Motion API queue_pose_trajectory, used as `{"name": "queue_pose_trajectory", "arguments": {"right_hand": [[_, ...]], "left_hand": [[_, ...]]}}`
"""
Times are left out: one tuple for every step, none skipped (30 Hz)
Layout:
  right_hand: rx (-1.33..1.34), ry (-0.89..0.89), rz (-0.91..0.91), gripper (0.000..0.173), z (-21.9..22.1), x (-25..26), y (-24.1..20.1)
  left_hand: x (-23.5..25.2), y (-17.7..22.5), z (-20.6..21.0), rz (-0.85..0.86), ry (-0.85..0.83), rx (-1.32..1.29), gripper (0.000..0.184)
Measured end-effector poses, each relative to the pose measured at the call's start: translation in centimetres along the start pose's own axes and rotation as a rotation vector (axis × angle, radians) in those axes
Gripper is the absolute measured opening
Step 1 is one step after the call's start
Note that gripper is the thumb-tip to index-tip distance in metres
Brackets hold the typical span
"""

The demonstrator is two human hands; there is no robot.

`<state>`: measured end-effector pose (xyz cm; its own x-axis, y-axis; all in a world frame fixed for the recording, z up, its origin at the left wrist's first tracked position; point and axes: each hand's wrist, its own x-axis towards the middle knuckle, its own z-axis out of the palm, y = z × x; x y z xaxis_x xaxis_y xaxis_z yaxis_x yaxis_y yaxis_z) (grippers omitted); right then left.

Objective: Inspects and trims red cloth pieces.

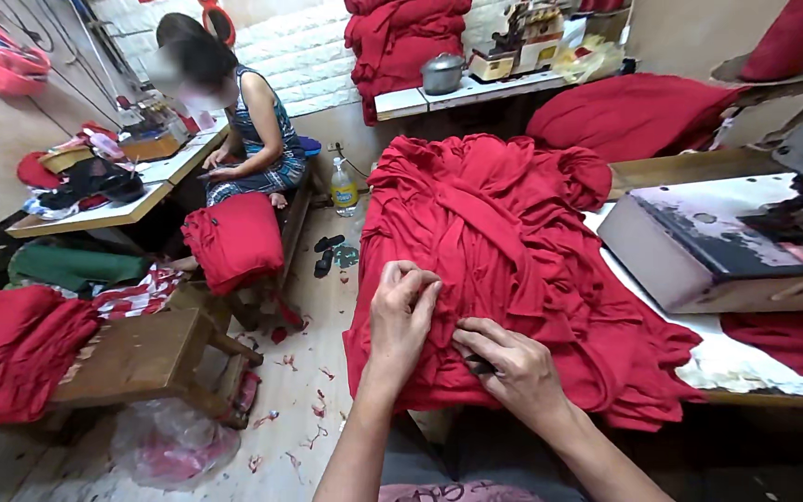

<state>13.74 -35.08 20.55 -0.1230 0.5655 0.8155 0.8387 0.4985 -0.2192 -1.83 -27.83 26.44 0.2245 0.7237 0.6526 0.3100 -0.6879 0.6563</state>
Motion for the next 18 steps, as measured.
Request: {"name": "queue_pose_trajectory", "arguments": {"right_hand": [[0.009,-0.007,-0.002,0.018,-0.1,0.0,0.0],[0.027,-0.019,-0.001,0.017,-0.4,0.1,0.0],[0.062,-0.037,0.010,0.016,-0.8,0.1,0.0],[0.118,-0.060,0.041,0.015,-1.4,0.2,0.0],[0.181,-0.083,0.097,0.016,-2.1,0.5,0.0],[0.227,-0.091,0.164,0.019,-3.0,0.8,0.0],[0.243,-0.093,0.231,0.024,-3.8,1.3,-0.1],[0.232,-0.105,0.290,0.031,-4.6,1.8,0.0],[0.199,-0.124,0.329,0.042,-5.3,2.2,0.1],[0.154,-0.139,0.336,0.053,-5.8,2.6,0.1],[0.098,-0.143,0.316,0.059,-6.1,2.9,0.1],[0.052,-0.135,0.278,0.056,-6.1,3.3,-0.1],[0.023,-0.117,0.233,0.050,-6.0,3.8,-0.4],[0.005,-0.087,0.182,0.042,-5.7,4.2,-0.7],[-0.007,-0.052,0.124,0.036,-5.3,4.5,-0.8],[-0.023,-0.020,0.065,0.031,-4.8,4.8,-1.0],[-0.044,0.002,0.007,0.027,-4.3,5.1,-1.1],[-0.068,0.018,-0.046,0.025,-4.0,5.4,-1.2]], "left_hand": [[-0.2,-0.2,0.4,0.045,0.061,-0.017,0.009],[-0.4,-0.2,0.5,0.070,0.101,-0.073,0.010],[-0.6,-0.3,0.4,0.077,0.115,-0.157,0.010],[-1.0,-0.3,0.1,0.068,0.110,-0.254,0.010],[-1.4,-0.3,-0.1,0.054,0.098,-0.322,0.010],[-1.8,-0.3,-0.4,0.041,0.088,-0.340,0.011],[-2.3,-0.2,-0.6,0.035,0.084,-0.330,0.011],[-2.8,-0.1,-0.9,0.035,0.075,-0.317,0.012],[-3.2,-0.1,-1.1,0.038,0.063,-0.311,0.012],[-3.6,-0.2,-1.3,0.041,0.050,-0.318,0.013],[-3.8,-0.1,-1.4,0.044,0.042,-0.332,0.013],[-4.0,-0.1,-1.4,0.051,0.047,-0.346,0.013],[-4.1,-0.1,-1.4,0.059,0.054,-0.354,0.014],[-4.1,-0.1,-1.5,0.066,0.061,-0.356,0.014],[-4.0,-0.1,-1.5,0.072,0.068,-0.357,0.014],[-3.9,-0.1,-1.5,0.078,0.073,-0.357,0.014],[-3.9,-0.1,-1.5,0.086,0.079,-0.355,0.014],[-3.8,0.0,-1.5,0.092,0.084,-0.349,0.013]]}}
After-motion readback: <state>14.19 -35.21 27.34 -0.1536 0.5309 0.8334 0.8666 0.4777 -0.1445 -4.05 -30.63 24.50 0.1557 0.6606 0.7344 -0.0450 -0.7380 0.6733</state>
